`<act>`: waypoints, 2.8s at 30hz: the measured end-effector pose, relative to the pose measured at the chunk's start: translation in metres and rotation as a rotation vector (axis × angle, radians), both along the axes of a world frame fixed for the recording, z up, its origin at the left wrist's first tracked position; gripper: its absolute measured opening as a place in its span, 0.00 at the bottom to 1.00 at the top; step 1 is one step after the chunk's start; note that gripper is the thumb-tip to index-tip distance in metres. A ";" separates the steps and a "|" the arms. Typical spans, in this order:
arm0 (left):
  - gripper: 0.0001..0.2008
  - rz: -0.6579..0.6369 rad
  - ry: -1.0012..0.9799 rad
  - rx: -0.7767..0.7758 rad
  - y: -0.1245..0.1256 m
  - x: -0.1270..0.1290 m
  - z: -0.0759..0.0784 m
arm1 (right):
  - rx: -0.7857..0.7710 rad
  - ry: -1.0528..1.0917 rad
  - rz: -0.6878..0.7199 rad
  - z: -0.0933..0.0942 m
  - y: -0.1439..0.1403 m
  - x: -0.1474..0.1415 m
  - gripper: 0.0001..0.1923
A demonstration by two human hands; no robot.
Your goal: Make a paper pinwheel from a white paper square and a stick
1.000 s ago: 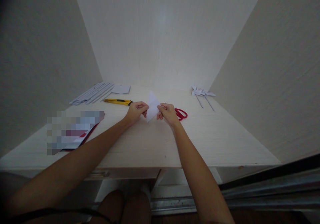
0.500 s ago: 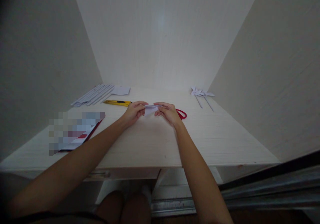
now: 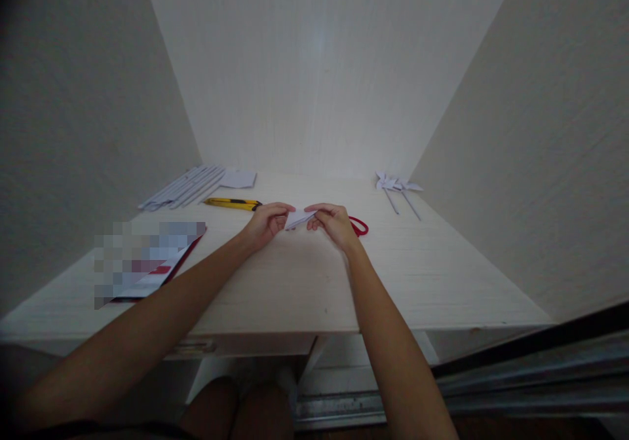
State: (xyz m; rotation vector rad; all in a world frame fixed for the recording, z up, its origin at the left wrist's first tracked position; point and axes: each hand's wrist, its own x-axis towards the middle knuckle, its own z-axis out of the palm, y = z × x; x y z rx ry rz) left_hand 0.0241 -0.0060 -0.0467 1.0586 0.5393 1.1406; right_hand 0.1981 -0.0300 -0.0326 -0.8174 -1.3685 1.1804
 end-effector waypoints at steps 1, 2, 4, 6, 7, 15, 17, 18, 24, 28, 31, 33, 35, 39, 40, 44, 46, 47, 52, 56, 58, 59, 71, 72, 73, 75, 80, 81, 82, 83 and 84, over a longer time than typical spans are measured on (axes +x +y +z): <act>0.08 -0.009 0.008 -0.006 -0.001 0.001 0.001 | 0.022 -0.018 -0.028 -0.001 0.001 0.000 0.08; 0.11 -0.018 0.021 -0.014 -0.003 0.001 0.002 | 0.042 -0.031 -0.061 -0.002 0.003 0.000 0.08; 0.15 -0.045 0.065 -0.039 -0.006 0.003 0.003 | 0.064 -0.044 -0.130 -0.003 0.004 0.000 0.08; 0.15 -0.088 0.126 -0.052 -0.008 0.004 0.004 | 0.058 -0.038 -0.179 -0.003 0.004 0.000 0.09; 0.13 -0.107 0.157 -0.042 -0.009 0.005 0.004 | 0.051 -0.036 -0.187 -0.003 0.003 -0.001 0.09; 0.07 0.170 0.395 0.249 -0.003 0.006 -0.001 | 0.050 -0.199 -0.187 0.001 -0.001 0.001 0.16; 0.09 0.257 0.448 0.352 -0.002 0.006 -0.002 | 0.115 -0.262 -0.178 0.002 -0.001 0.002 0.16; 0.09 0.301 0.478 0.415 -0.002 0.005 -0.002 | 0.148 -0.289 -0.178 0.003 -0.001 0.002 0.16; 0.08 0.523 0.754 0.925 -0.005 0.002 -0.003 | 0.210 -0.314 -0.243 -0.001 0.001 -0.003 0.18; 0.09 0.485 0.737 1.010 -0.010 0.004 -0.002 | 0.268 -0.387 -0.179 -0.006 0.000 -0.009 0.17; 0.09 0.443 0.660 0.915 -0.013 0.004 0.000 | 0.306 -0.388 -0.169 -0.006 -0.002 -0.012 0.16; 0.08 0.404 0.607 0.832 -0.014 0.005 0.002 | 0.300 -0.335 -0.148 -0.004 -0.004 -0.012 0.15; 0.08 0.362 0.567 0.761 -0.015 0.005 0.003 | 0.298 -0.296 -0.151 -0.002 -0.005 -0.011 0.14; 0.10 0.299 0.479 0.623 -0.014 0.006 0.001 | 0.315 -0.284 -0.164 0.000 -0.004 -0.010 0.10; 0.10 0.284 0.451 0.582 -0.013 0.006 0.000 | 0.310 -0.274 -0.153 0.000 -0.004 -0.010 0.10; 0.10 0.201 0.367 0.496 -0.011 0.007 -0.001 | 0.291 -0.231 -0.108 -0.002 -0.002 -0.011 0.09; 0.09 0.169 0.333 0.498 -0.010 0.007 -0.001 | 0.286 -0.226 -0.112 -0.003 -0.002 -0.011 0.10; 0.09 0.166 0.313 0.497 -0.010 0.007 -0.001 | 0.282 -0.226 -0.118 -0.003 -0.001 -0.011 0.10; 0.12 0.202 0.268 0.459 -0.008 0.008 -0.002 | 0.255 -0.242 -0.148 -0.003 -0.001 -0.010 0.13; 0.11 0.210 0.308 0.446 -0.007 0.007 -0.001 | 0.216 -0.208 -0.108 -0.001 -0.002 -0.011 0.14; 0.13 0.217 0.311 0.447 -0.007 0.006 0.000 | 0.184 -0.171 -0.072 -0.001 -0.003 -0.011 0.15; 0.14 0.218 0.312 0.447 -0.007 0.006 0.000 | 0.172 -0.157 -0.059 -0.001 -0.003 -0.011 0.15; 0.16 0.216 0.320 0.450 -0.007 0.006 -0.001 | 0.161 -0.162 -0.028 0.001 -0.005 -0.014 0.16; 0.16 0.216 0.315 0.453 -0.007 0.006 -0.001 | 0.153 -0.164 -0.026 0.001 -0.005 -0.014 0.17; 0.16 0.216 0.310 0.454 -0.007 0.006 -0.001 | 0.144 -0.164 -0.023 0.001 -0.005 -0.014 0.17; 0.16 0.216 0.305 0.450 -0.005 0.006 -0.002 | 0.131 -0.162 -0.016 0.001 -0.005 -0.014 0.18; 0.15 0.213 0.316 0.406 -0.005 0.005 -0.002 | 0.149 -0.193 -0.032 0.003 -0.008 -0.014 0.15; 0.15 0.209 0.314 0.400 -0.005 0.005 -0.002 | 0.155 -0.206 -0.042 0.004 -0.008 -0.014 0.14; 0.14 0.206 0.310 0.394 -0.006 0.005 -0.001 | 0.160 -0.218 -0.050 0.004 -0.008 -0.014 0.14; 0.14 0.205 0.304 0.388 -0.006 0.005 -0.001 | 0.164 -0.226 -0.058 0.004 -0.008 -0.014 0.14; 0.13 0.203 0.299 0.381 -0.006 0.005 -0.001 | 0.166 -0.229 -0.063 0.005 -0.008 -0.014 0.14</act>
